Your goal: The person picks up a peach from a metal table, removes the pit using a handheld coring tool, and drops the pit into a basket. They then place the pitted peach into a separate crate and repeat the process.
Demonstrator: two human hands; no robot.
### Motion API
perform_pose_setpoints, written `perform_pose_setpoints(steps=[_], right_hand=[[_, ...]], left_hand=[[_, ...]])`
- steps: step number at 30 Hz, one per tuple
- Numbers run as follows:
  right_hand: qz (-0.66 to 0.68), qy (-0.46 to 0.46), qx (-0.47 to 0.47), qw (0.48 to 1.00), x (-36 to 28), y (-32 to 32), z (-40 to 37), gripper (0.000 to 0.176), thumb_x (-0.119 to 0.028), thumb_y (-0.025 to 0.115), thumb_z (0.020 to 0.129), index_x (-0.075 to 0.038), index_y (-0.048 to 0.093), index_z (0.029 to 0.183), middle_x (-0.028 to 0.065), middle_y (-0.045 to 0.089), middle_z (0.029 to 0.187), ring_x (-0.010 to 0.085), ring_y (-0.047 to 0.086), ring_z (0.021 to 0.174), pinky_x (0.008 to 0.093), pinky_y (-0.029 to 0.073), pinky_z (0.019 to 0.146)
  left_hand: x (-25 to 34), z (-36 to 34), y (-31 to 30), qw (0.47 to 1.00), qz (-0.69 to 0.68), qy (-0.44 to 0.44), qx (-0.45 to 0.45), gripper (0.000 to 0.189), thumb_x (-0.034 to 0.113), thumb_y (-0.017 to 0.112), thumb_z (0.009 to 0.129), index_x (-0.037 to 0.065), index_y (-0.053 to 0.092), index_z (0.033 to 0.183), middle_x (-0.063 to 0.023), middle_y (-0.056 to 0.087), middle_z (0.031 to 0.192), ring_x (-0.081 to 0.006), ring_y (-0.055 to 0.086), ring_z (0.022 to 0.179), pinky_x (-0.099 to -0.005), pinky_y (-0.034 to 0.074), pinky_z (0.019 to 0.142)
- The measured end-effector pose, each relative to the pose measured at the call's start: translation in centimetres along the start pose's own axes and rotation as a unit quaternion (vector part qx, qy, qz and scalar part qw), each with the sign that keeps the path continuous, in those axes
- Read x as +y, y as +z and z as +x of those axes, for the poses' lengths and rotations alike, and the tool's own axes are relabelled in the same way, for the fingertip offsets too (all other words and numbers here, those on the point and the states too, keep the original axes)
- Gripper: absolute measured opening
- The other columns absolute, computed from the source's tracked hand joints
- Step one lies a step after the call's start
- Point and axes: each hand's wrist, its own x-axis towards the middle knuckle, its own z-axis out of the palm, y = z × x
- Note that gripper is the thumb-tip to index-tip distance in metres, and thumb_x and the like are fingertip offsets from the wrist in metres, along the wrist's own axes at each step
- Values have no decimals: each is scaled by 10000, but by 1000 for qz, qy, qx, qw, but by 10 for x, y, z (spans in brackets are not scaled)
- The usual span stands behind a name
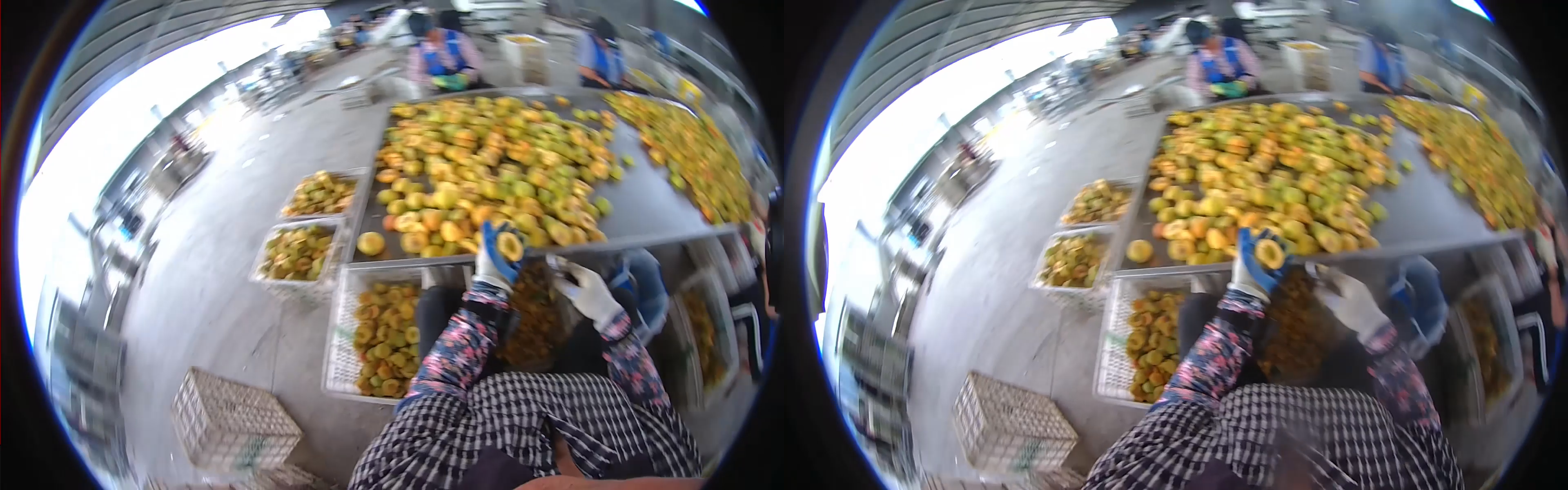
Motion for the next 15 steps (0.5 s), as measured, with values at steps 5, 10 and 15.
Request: perform_pose_setpoints(steps=[5, 10, 15], right_hand=[[101, -16, 13, 995, -58, -20, 14, 221, -95, 722, 829, -23, 626, 1014, 41, 616, 949, 137, 576, 859, 283, 472, 781], [422, 56, -42, 904, -119, -47, -11, 325, -197, 669, 897, -57, 558, 1168, 78, 627, 984, 160, 614, 753, 267, 499, 671], [632, -161, -143, 745, -158, -52, -29, 488, -353, 588, 943, -129, 433, 1348, 76, 576, 1015, 152, 593, 678, 289, 503, 521]], left_hand=[[66, -64, 34, 984, 11, 175, 14, 365, 456, 567, 946, 122, 611, 1087, -48, 642, 1035, -235, 624, 969, -450, 542, 852], [159, -113, -35, 851, 332, 387, 126, 339, 291, 547, 987, 25, 583, 1194, -71, 645, 1103, -157, 619, 967, -288, 506, 852], [188, -167, -117, 698, 554, 323, 319, 370, 260, 602, 956, 4, 581, 1222, -64, 629, 1147, -135, 587, 1008, -271, 466, 882]])
